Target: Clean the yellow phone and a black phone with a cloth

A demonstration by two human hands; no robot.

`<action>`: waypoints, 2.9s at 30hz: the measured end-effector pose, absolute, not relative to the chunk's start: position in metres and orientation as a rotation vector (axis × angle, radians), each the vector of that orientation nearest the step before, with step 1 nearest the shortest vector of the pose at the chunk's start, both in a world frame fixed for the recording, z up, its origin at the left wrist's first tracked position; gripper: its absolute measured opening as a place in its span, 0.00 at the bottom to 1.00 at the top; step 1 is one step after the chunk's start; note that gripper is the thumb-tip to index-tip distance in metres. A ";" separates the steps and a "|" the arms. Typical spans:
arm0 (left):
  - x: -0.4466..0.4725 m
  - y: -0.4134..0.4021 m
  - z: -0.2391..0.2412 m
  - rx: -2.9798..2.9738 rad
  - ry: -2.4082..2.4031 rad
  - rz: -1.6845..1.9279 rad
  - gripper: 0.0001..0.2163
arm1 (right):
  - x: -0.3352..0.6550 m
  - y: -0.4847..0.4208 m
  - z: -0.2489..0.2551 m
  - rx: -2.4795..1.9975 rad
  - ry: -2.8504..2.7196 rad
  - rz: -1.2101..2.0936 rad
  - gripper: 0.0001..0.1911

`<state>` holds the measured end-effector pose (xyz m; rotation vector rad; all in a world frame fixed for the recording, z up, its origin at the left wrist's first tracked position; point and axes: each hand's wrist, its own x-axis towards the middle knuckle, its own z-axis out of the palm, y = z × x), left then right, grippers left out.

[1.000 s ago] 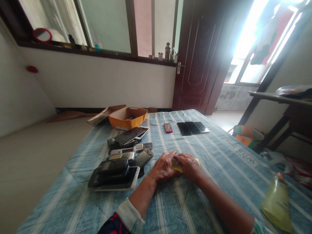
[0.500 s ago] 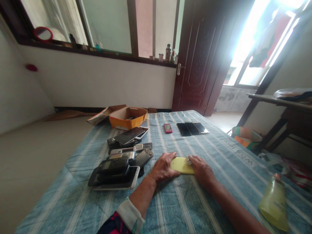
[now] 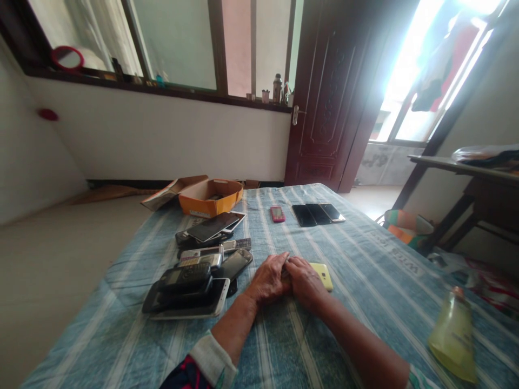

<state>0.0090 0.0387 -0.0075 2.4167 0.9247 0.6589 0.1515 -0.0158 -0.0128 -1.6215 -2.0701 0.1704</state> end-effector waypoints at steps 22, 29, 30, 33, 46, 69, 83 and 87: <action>0.010 0.036 -0.004 2.437 0.956 0.651 0.35 | 0.181 -0.063 -0.039 -1.658 -2.001 -0.013 0.23; 0.009 0.037 -0.002 2.437 0.930 0.631 0.37 | 0.155 -0.021 -0.010 -1.548 -2.102 0.216 0.18; 0.009 0.037 -0.002 2.433 0.930 0.628 0.38 | 0.154 -0.018 -0.010 -1.537 -2.098 0.223 0.18; 0.009 0.038 -0.002 2.420 0.941 0.620 0.39 | 0.155 -0.017 -0.013 -1.509 -2.105 0.228 0.18; 0.008 0.035 0.003 2.428 0.905 0.612 0.40 | 0.151 -0.014 -0.006 -1.373 -2.088 0.280 0.18; 0.009 0.038 -0.002 2.469 0.879 0.583 0.40 | 0.199 -0.059 -0.025 -1.421 -2.110 0.073 0.21; 0.008 0.039 -0.001 2.454 0.867 0.590 0.38 | 0.196 -0.049 -0.032 -1.600 -2.034 -0.011 0.19; 0.009 0.040 -0.002 2.456 0.856 0.615 0.35 | 0.167 -0.030 -0.016 -1.537 -2.129 0.081 0.14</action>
